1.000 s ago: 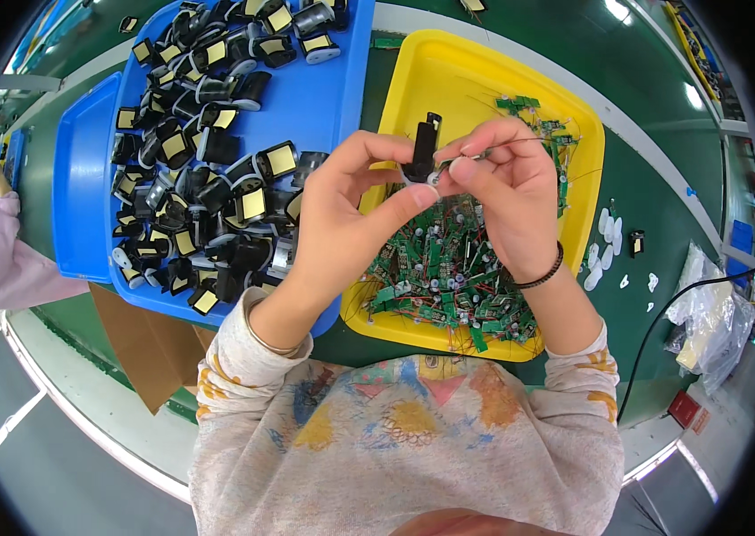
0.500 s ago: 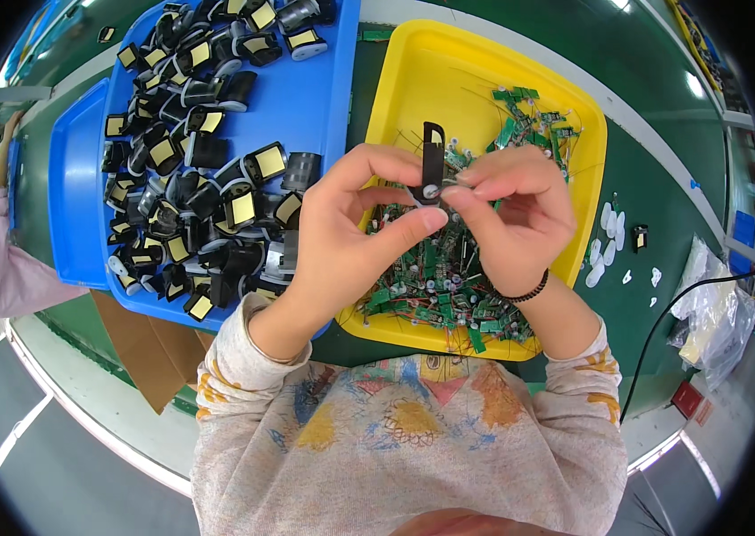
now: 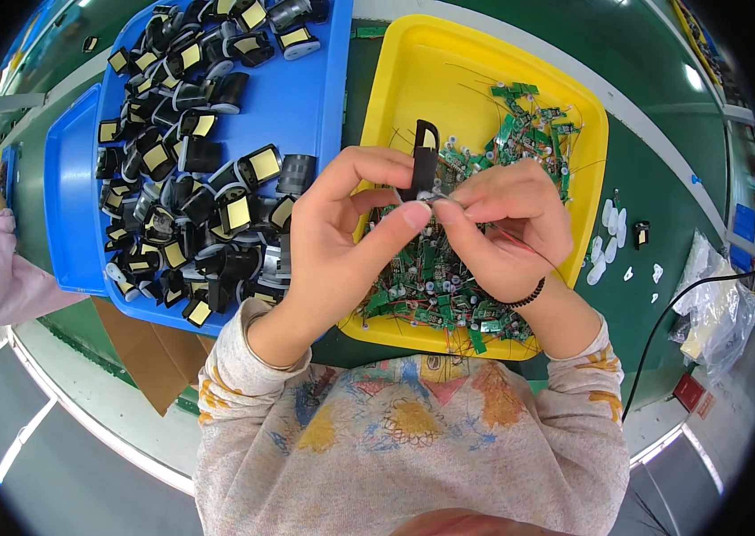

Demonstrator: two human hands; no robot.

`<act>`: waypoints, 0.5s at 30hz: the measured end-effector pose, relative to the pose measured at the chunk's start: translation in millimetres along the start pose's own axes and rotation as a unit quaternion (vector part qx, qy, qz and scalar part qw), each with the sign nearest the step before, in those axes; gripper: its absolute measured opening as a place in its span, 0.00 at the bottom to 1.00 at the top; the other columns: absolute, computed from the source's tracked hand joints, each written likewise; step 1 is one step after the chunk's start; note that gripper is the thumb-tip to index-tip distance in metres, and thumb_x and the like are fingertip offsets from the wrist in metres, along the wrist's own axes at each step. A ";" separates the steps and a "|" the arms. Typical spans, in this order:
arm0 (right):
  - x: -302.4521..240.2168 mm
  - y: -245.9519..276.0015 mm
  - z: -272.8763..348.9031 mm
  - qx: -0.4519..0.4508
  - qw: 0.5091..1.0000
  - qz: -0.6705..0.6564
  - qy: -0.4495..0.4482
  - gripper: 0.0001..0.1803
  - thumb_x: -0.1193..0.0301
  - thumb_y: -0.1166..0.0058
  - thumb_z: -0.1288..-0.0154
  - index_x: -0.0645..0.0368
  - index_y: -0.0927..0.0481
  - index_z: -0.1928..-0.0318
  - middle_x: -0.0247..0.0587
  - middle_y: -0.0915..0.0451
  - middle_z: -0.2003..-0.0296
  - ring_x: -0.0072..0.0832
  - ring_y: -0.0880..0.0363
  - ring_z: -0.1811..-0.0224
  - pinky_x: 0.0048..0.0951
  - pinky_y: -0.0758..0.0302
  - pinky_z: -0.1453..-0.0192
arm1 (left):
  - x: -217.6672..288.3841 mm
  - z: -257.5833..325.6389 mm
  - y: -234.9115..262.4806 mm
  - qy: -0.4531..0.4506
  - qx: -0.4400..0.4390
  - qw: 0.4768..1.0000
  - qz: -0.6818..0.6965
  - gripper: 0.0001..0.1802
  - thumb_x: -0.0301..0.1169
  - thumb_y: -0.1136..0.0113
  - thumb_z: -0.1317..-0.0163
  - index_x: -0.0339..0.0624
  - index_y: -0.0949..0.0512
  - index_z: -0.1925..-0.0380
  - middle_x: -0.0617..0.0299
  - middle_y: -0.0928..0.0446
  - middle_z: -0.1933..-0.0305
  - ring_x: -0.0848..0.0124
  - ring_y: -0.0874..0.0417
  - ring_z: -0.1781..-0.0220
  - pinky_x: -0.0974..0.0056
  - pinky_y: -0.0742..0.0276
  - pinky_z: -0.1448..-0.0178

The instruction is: The person repeatedly picks up small black plastic housings from a blue bin and green circuit boards from a yellow bin. They insert the circuit boards into the housings by hand and place the assembled units back into the blue bin.

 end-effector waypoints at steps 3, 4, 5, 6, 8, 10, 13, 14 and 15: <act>0.2 -1.8 -0.1 -0.016 1.000 -0.007 -0.014 0.11 0.82 0.37 0.57 0.58 0.27 0.76 0.37 0.23 0.78 0.25 0.26 0.76 0.21 0.31 0.73 | 1.2 0.6 -0.6 0.002 -0.002 1.000 0.006 0.10 0.19 0.44 0.48 0.36 0.29 0.64 0.58 0.30 0.58 0.72 0.27 0.54 0.67 0.31 0.50; 0.9 -2.6 0.3 -0.020 1.000 -0.010 -0.017 0.10 0.82 0.38 0.57 0.58 0.27 0.76 0.36 0.23 0.78 0.25 0.26 0.77 0.21 0.31 0.73 | 1.3 0.8 -1.0 0.003 -0.002 1.000 0.007 0.10 0.18 0.44 0.47 0.35 0.30 0.64 0.58 0.30 0.58 0.72 0.28 0.54 0.67 0.31 0.50; 1.5 -3.2 0.6 -0.024 0.999 -0.014 -0.021 0.10 0.82 0.38 0.57 0.58 0.27 0.76 0.36 0.23 0.78 0.25 0.26 0.77 0.21 0.31 0.73 | 1.3 0.9 -1.7 0.003 -0.008 1.000 0.011 0.10 0.18 0.45 0.47 0.35 0.30 0.64 0.59 0.30 0.58 0.73 0.28 0.54 0.67 0.32 0.50; 2.4 -3.6 0.7 -0.031 0.999 -0.018 -0.027 0.10 0.82 0.38 0.57 0.58 0.26 0.77 0.36 0.24 0.78 0.25 0.26 0.77 0.21 0.31 0.73 | 1.1 1.0 -2.7 0.003 -0.013 1.000 0.015 0.10 0.18 0.46 0.46 0.35 0.31 0.63 0.59 0.31 0.58 0.73 0.29 0.54 0.68 0.33 0.50; 4.0 -4.1 0.7 -0.045 0.998 -0.026 -0.040 0.09 0.81 0.38 0.56 0.59 0.26 0.77 0.37 0.24 0.77 0.24 0.26 0.77 0.20 0.30 0.73 | 0.7 1.4 -4.1 0.006 -0.024 1.000 0.019 0.10 0.19 0.49 0.45 0.36 0.32 0.62 0.60 0.32 0.58 0.75 0.30 0.55 0.69 0.34 0.50; 4.3 -5.5 0.8 -0.055 0.994 -0.056 -0.073 0.09 0.80 0.38 0.56 0.60 0.26 0.75 0.37 0.24 0.76 0.22 0.25 0.77 0.19 0.29 0.72 | 0.3 2.0 -5.4 0.014 -0.035 0.999 0.019 0.09 0.19 0.52 0.43 0.36 0.34 0.61 0.61 0.34 0.59 0.76 0.32 0.56 0.70 0.36 0.50; 6.9 -7.3 0.2 -0.072 0.988 -0.081 -0.109 0.09 0.79 0.38 0.55 0.60 0.26 0.73 0.36 0.25 0.75 0.20 0.25 0.76 0.17 0.28 0.71 | 1.1 2.0 -5.5 0.001 -0.055 0.998 -0.002 0.08 0.21 0.56 0.41 0.36 0.35 0.60 0.62 0.35 0.59 0.77 0.33 0.57 0.72 0.38 0.51; 8.3 -8.2 0.2 -0.079 0.986 -0.087 -0.119 0.09 0.78 0.38 0.55 0.61 0.25 0.72 0.36 0.25 0.74 0.19 0.25 0.76 0.17 0.28 0.71 | 1.0 2.0 -4.8 0.000 -0.055 0.998 0.009 0.08 0.21 0.56 0.41 0.36 0.35 0.60 0.62 0.35 0.59 0.77 0.33 0.57 0.72 0.38 0.51; 8.5 -8.8 -0.4 -0.086 0.984 -0.099 -0.124 0.10 0.78 0.37 0.55 0.61 0.25 0.71 0.35 0.25 0.74 0.19 0.25 0.76 0.17 0.28 0.71 | 0.9 1.8 -4.1 -0.002 -0.055 0.998 0.020 0.08 0.21 0.57 0.40 0.36 0.35 0.60 0.62 0.35 0.59 0.77 0.33 0.57 0.72 0.38 0.51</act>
Point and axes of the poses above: each hand's wrist, its own z-axis away from the middle knuckle, its own y-axis out of the back of the hand, x = y × z, the point moved 4 cm from there along -z, towards the middle knuckle
